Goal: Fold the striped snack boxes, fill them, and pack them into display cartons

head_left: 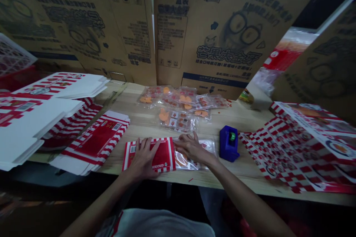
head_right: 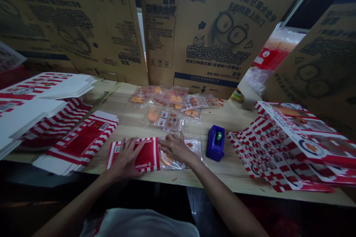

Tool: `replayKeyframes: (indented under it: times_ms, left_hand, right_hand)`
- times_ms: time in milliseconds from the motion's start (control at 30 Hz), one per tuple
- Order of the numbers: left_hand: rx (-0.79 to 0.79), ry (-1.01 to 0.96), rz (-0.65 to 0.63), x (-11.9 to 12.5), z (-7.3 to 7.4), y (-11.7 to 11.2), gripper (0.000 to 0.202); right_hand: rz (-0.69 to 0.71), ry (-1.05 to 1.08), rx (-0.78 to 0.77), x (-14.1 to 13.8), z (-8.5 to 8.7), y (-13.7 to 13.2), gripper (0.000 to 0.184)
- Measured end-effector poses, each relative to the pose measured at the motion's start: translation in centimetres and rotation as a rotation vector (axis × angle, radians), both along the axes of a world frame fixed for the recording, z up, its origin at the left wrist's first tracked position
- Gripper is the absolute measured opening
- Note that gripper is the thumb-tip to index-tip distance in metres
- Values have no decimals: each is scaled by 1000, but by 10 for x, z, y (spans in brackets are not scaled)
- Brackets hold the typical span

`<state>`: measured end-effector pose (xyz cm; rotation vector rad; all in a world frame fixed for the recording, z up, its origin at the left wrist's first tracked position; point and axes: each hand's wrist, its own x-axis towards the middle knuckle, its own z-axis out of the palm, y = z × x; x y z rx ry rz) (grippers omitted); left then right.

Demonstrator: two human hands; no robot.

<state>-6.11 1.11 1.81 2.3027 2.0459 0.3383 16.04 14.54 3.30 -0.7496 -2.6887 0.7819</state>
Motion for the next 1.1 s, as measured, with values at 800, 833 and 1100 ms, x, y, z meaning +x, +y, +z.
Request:
replayKeyframes:
  times_ms: [800, 833, 1100]
  left_hand:
    - [-140, -43, 35, 11, -6, 6, 110]
    - [-118, -50, 42, 10, -6, 5, 109]
    - [140, -337, 327, 43, 14, 2, 117]
  right_hand:
    - [-389, 445, -563, -1, -47, -78, 55]
    - [-400, 496, -598, -2, -44, -80, 55]
    - [-771, 994, -566, -6, -30, -92, 42]
